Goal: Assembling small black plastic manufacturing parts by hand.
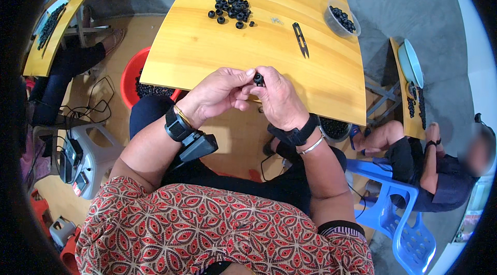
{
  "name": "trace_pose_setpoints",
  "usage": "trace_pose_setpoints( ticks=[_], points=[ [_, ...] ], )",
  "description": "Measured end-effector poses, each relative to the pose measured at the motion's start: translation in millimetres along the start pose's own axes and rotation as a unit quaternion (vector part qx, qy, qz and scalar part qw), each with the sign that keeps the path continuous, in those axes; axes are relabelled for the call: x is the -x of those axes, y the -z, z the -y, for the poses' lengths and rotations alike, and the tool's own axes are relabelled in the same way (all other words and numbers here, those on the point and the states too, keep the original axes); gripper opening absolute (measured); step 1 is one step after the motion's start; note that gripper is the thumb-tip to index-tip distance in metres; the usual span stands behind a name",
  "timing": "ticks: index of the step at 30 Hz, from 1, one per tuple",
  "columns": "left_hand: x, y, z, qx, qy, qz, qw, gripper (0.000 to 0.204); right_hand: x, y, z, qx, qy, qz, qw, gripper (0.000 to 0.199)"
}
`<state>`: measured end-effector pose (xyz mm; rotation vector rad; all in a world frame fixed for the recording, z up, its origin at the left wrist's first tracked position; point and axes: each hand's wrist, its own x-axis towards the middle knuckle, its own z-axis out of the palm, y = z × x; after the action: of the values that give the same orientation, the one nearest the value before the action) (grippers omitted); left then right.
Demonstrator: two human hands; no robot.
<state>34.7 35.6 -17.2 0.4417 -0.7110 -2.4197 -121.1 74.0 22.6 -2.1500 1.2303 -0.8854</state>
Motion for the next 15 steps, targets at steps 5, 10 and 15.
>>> trace_pose_setpoints(
  ticks=[5, 10, 15],
  points=[
    [-0.3, -4.6, 1.4, 0.011, 0.006, -0.025, 1.0, 0.019, 1.2, 1.6, 1.3, 0.069, 0.024, -0.006, 0.997, 0.018],
    [3.1, -8.9, 2.9, 0.024, 0.008, -0.054, 0.998, 0.017, 3.6, -1.8, 0.9, 0.029, -0.005, -0.008, 1.0, 0.017],
    [-0.6, -3.9, 5.5, 0.015, -0.004, -0.044, 0.999, 0.017, 2.8, -2.7, -2.5, 0.026, -0.002, -0.005, 1.0, 0.017]
  ],
)
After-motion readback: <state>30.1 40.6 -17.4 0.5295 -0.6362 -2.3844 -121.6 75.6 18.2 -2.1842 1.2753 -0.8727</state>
